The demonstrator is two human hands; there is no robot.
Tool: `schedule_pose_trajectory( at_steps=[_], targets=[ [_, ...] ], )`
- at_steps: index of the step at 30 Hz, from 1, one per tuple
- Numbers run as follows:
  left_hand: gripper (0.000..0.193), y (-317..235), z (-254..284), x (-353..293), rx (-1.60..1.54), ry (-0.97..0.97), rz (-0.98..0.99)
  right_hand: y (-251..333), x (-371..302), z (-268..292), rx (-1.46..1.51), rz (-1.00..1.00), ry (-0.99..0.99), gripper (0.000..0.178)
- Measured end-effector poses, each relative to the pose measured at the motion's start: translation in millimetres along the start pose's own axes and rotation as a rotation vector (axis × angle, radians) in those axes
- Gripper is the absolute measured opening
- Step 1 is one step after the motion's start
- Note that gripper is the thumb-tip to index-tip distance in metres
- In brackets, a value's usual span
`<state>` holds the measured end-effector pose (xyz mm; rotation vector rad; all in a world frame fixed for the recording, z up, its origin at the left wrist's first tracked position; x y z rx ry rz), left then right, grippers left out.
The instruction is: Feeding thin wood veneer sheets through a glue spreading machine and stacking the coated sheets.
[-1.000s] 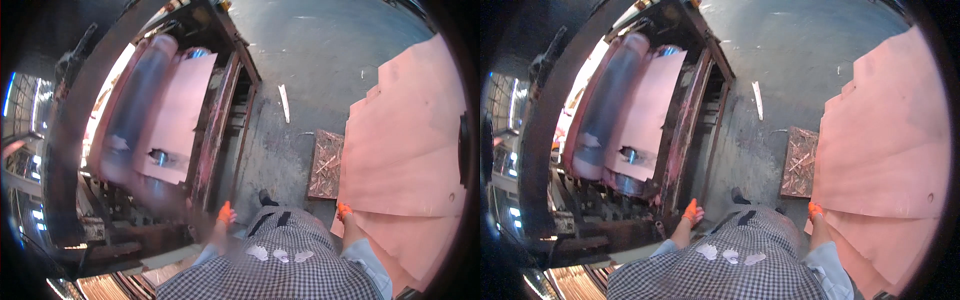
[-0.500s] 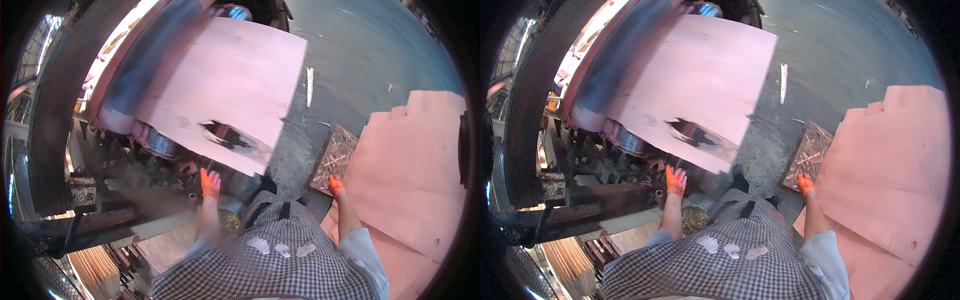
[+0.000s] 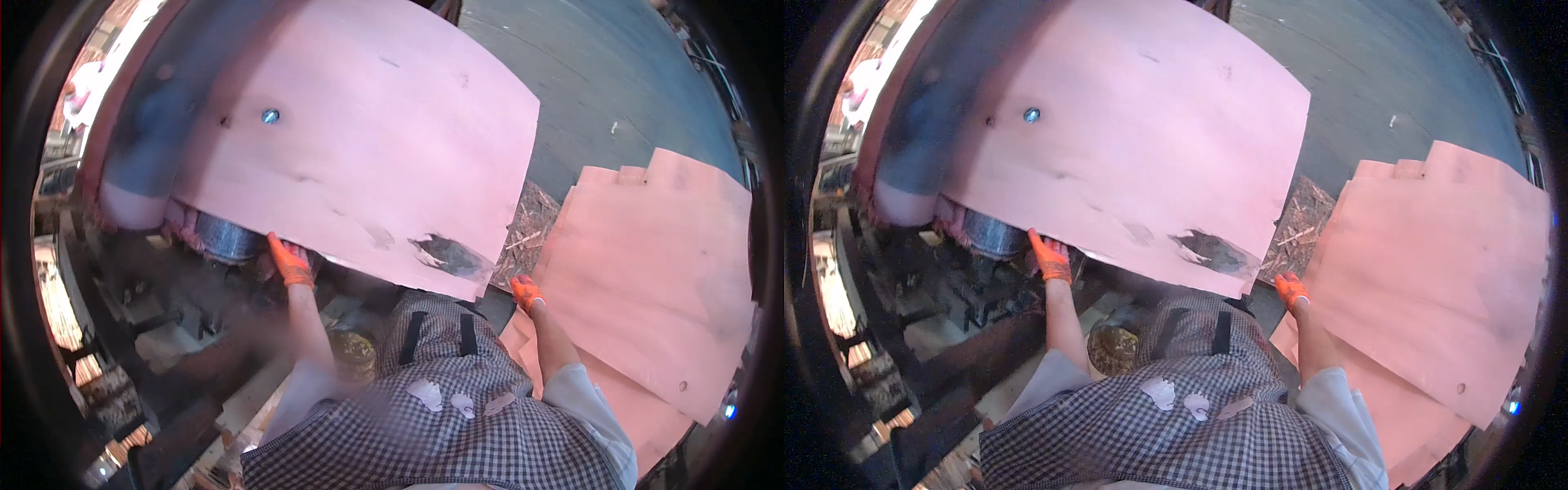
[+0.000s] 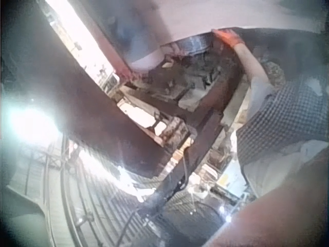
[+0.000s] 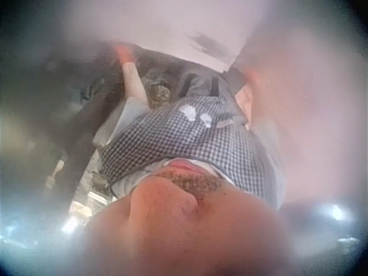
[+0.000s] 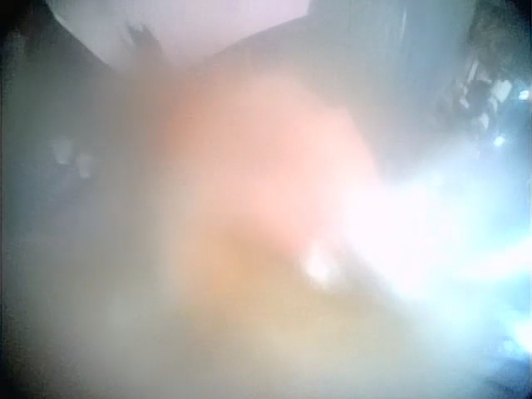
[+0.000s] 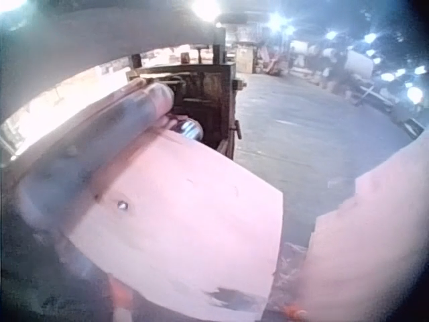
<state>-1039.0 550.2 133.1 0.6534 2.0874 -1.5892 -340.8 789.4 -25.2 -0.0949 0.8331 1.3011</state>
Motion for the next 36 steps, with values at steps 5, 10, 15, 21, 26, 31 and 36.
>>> schedule_pose_trajectory(
  at_steps=[5, 10, 15, 21, 26, 31, 36],
  targets=[
    [0.071, -8.3, -52.9, -23.7, -0.044, 0.311, -0.045, 65.7, -25.2, -38.1, 0.083, 0.068, 0.282, 0.073],
    [0.068, 48.3, -8.8, -47.6, -0.17, 0.314, 0.165, 219.9, -104.5, 23.7, 0.015, 0.289, 0.359, 0.081],
    [0.052, 112.4, -106.2, -158.8, 0.711, 0.493, 0.096, 225.5, -100.7, 7.3, -0.032, 0.64, 0.34, 0.096],
    [0.048, 177.5, -393.7, -477.2, 1.092, 1.0, -0.87, 130.2, -67.6, 121.5, 0.262, 0.271, -0.39, 0.061],
    [0.043, 263.8, -420.2, -734.5, 1.09, 1.657, -0.439, -67.6, -125.5, 289.2, 0.604, -0.185, -0.576, 0.047],
    [0.058, 223.9, -296.8, -880.0, -0.01, 2.565, -0.899, -189.4, -328.9, 574.9, 0.498, -0.225, -1.413, 0.051],
    [0.054, 295.6, -283.9, -776.3, 0.795, 2.442, -0.682, -168.0, -379.0, 614.9, -0.376, -0.169, -1.827, 0.06]
  ],
)
Point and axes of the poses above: each hand's wrist, its own x-axis towards the middle knuckle, its own z-axis out of the back of the hand, y = z × x, the point moved 9 cm from there along x, towards the middle knuckle, and after that the axes turned 6 degrees about -y, right-handed, at the moved point
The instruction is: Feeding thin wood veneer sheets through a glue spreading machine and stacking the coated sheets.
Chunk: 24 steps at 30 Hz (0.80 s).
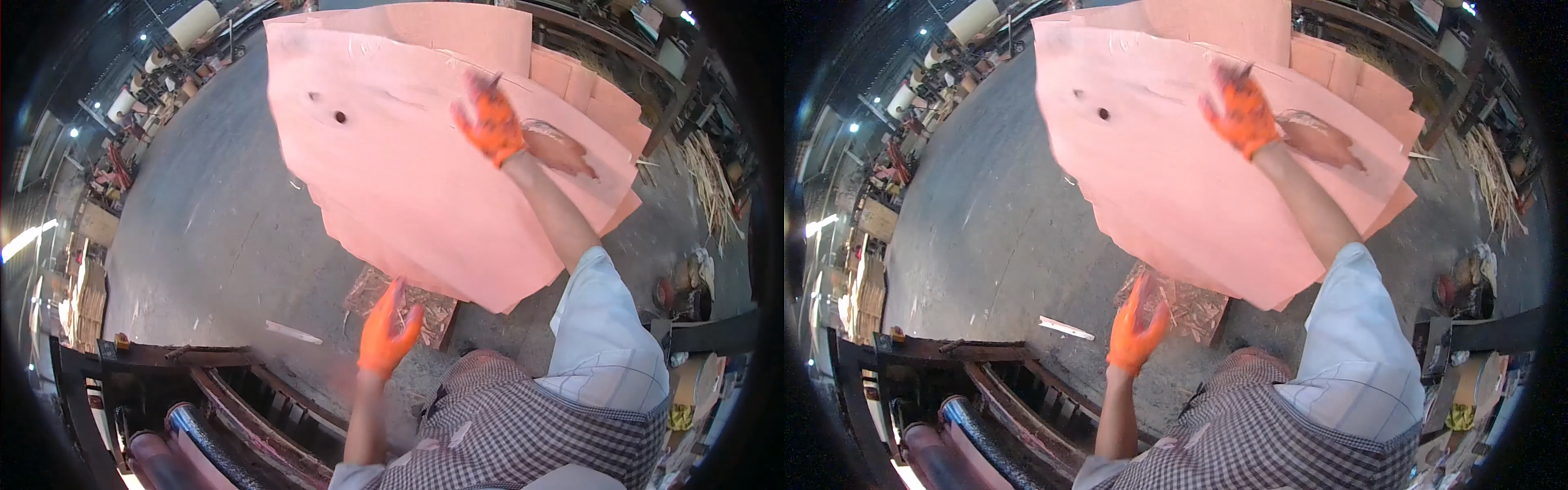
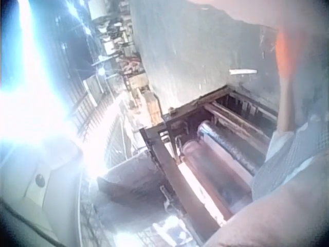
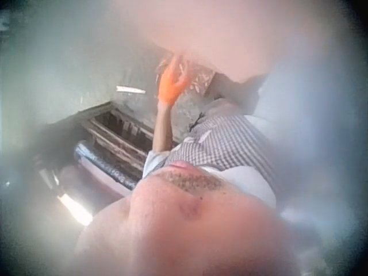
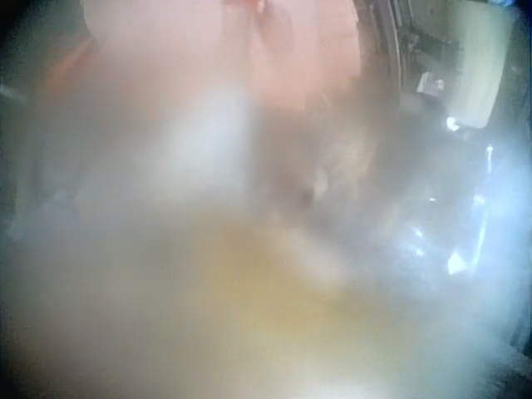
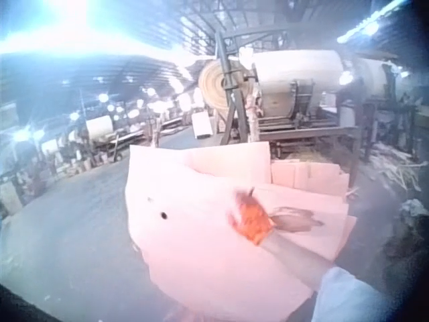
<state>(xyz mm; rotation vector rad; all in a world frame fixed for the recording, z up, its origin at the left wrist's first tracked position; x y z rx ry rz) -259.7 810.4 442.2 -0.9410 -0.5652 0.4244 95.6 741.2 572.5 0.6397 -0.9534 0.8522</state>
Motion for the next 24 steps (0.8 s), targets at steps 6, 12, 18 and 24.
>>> schedule_pose_trajectory(
  at_steps=[6, 12, 18, 24],
  targets=[
    [0.054, 119.7, 127.2, -179.0, 0.019, -0.52, 0.477, -85.8, -198.3, -237.2, -1.718, 0.937, 0.153, 0.041],
    [0.047, 62.5, 209.7, -369.7, 0.41, -1.161, 0.699, 41.4, -196.6, -255.3, -0.296, 0.159, 0.796, 0.019],
    [0.055, 36.7, 194.4, -480.1, 0.13, -1.62, 0.684, 101.3, -540.9, -324.9, 0.453, -0.541, 1.851, 0.044],
    [0.061, 50.1, 177.1, -630.0, 0.036, -1.953, 0.768, 306.0, -622.0, -161.8, 0.393, 0.484, 1.882, 0.07]
  ],
)
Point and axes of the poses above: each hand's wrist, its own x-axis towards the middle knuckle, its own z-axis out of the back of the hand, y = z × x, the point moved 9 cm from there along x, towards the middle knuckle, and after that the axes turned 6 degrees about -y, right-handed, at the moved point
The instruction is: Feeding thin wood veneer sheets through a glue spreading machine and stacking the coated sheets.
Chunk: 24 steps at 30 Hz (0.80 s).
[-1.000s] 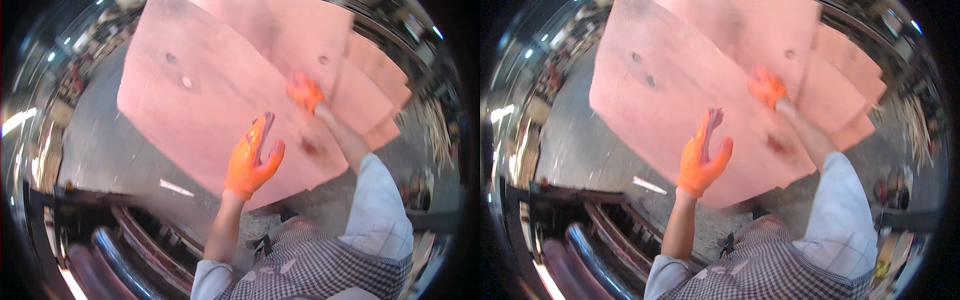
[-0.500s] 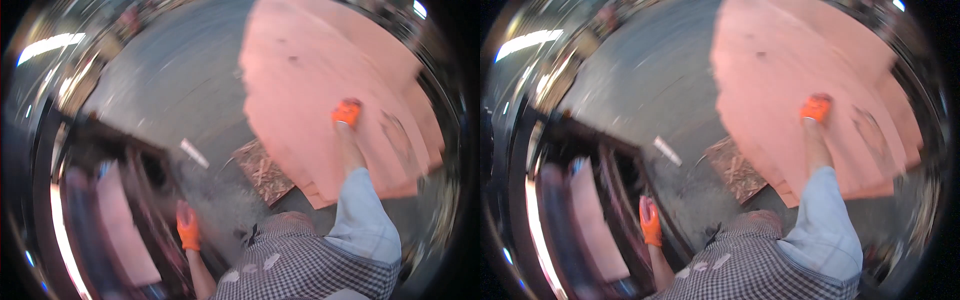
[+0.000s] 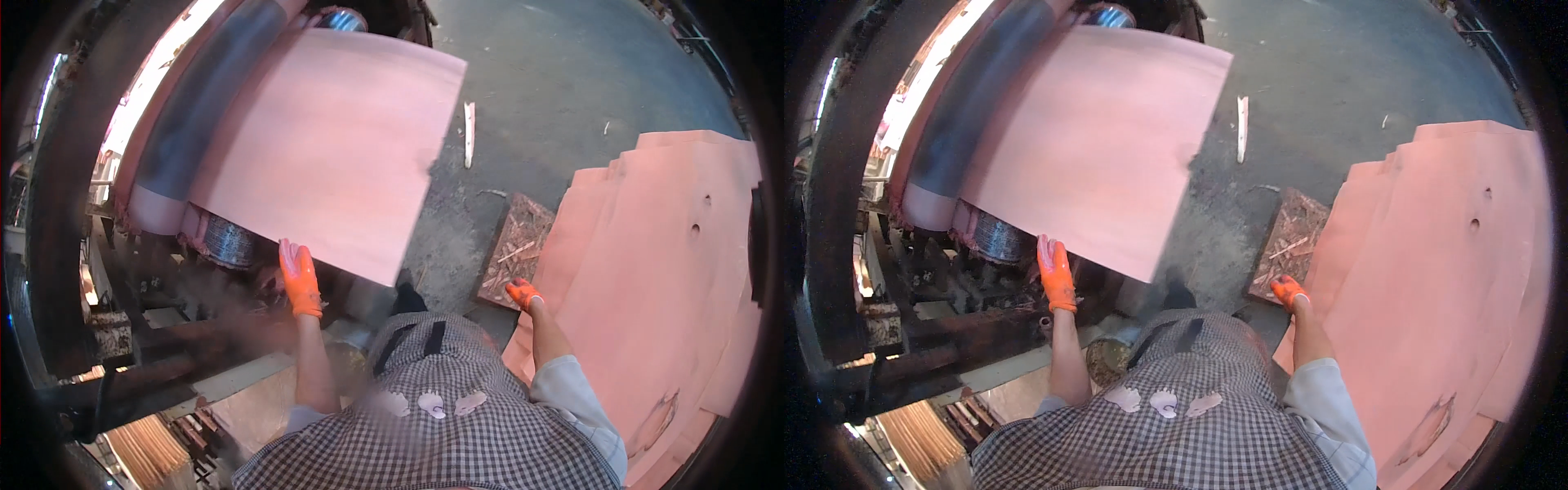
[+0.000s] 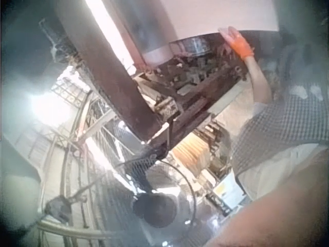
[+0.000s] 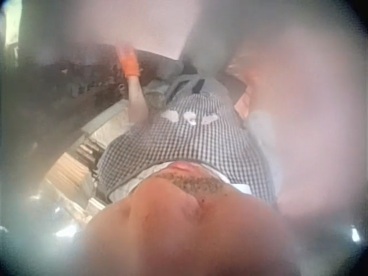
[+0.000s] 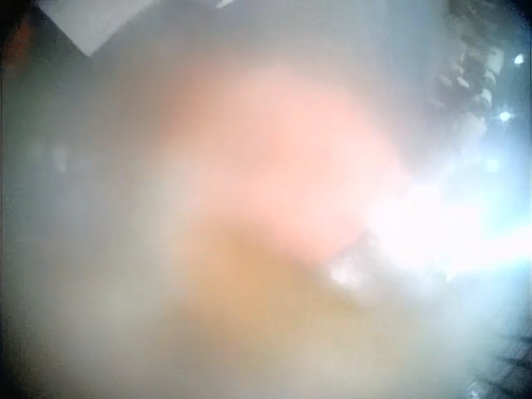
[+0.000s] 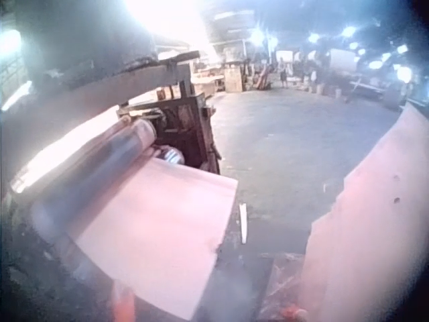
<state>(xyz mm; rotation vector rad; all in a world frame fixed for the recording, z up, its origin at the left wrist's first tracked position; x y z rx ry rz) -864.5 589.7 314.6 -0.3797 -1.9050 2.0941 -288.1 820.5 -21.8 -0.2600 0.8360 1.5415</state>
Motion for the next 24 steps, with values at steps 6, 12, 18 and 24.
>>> schedule_pose_trajectory(
  at_steps=[6, 12, 18, 24],
  targets=[
    [0.077, 108.8, 75.3, 60.5, -0.059, -0.159, 0.284, 121.4, -24.3, 6.4, 0.077, 0.102, 0.121, 0.074],
    [0.083, 171.6, 92.6, 173.5, -0.313, -0.278, 0.381, 125.2, -14.6, -9.3, -0.042, 0.007, 0.095, 0.07],
    [0.074, 133.6, 39.4, 187.5, -0.568, -0.173, 0.501, 180.0, -29.4, -10.0, 0.094, -0.058, 0.195, 0.077],
    [0.056, 171.8, -7.0, 103.1, -0.705, 0.056, 0.838, 269.6, -56.9, 1.8, 0.043, 0.054, 0.282, 0.086]
  ],
)
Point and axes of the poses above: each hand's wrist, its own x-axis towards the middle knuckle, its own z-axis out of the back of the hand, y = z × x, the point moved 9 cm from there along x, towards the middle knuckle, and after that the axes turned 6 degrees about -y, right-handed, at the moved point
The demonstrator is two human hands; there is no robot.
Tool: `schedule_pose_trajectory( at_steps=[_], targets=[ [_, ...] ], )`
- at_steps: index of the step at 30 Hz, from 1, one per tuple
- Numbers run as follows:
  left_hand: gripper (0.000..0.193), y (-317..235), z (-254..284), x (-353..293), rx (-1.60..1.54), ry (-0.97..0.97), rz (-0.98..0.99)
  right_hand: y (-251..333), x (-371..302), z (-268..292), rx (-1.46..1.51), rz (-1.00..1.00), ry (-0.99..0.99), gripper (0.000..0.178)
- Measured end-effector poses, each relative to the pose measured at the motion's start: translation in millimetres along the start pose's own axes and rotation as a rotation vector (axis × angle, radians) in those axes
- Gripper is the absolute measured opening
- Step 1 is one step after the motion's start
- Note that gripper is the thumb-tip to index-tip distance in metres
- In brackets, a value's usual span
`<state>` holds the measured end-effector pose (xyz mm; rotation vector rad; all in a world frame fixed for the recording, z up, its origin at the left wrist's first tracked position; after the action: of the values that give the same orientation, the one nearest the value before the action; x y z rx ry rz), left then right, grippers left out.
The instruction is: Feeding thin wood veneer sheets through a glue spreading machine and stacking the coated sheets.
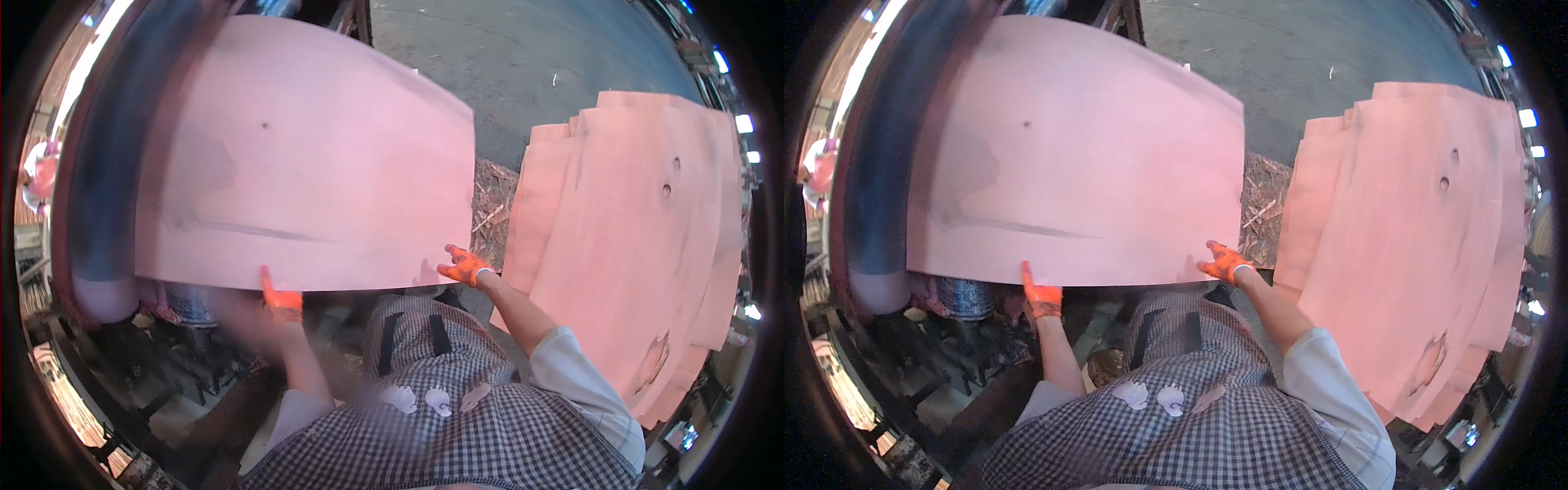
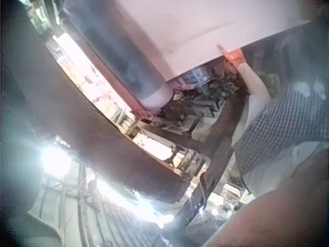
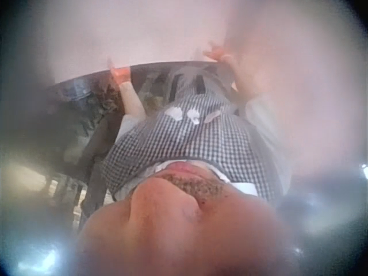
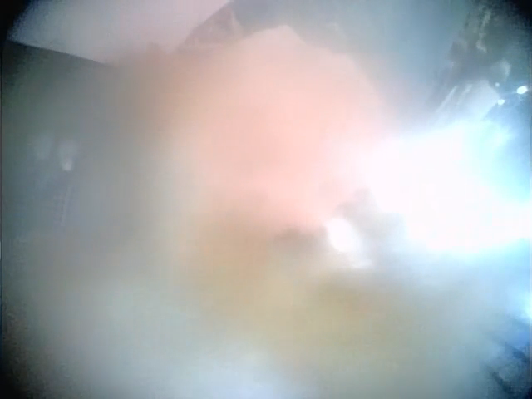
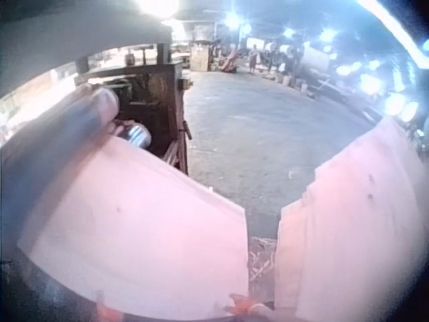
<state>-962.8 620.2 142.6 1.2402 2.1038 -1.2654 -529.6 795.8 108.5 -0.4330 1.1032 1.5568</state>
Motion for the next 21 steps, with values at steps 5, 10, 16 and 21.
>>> schedule_pose_trajectory(
  at_steps=[5, 10, 16, 21],
  targets=[
    [0.036, 77.7, -89.6, -41.6, 0.904, 0.376, -0.58, -6.7, 0.1, -8.3, -0.131, 0.094, -0.122, 0.1],
    [0.029, 223.6, -301.1, -131.2, 1.156, 0.355, -0.199, -70.7, 15.2, 3.1, 0.354, -0.266, -0.383, 0.077],
    [0.045, 418.7, -438.4, -366.7, 1.525, 1.22, -0.834, -195.8, 36.7, -21.9, 0.521, -0.201, -0.938, 0.049],
    [0.061, 495.4, -404.7, -498.7, 1.245, 1.805, -0.241, -278.5, -117.2, 27.7, 0.55, 0.071, -0.929, 0.04]
  ],
)
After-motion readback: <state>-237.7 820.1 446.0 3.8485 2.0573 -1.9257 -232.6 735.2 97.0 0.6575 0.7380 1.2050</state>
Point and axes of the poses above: each hand's wrist, its own x-axis towards the middle knuckle, its own z-axis out of the back of the hand, y = z × x, the point moved 9 cm from there along x, towards the middle knuckle, and after that the axes turned 6 degrees about -y, right-handed, at the moved point
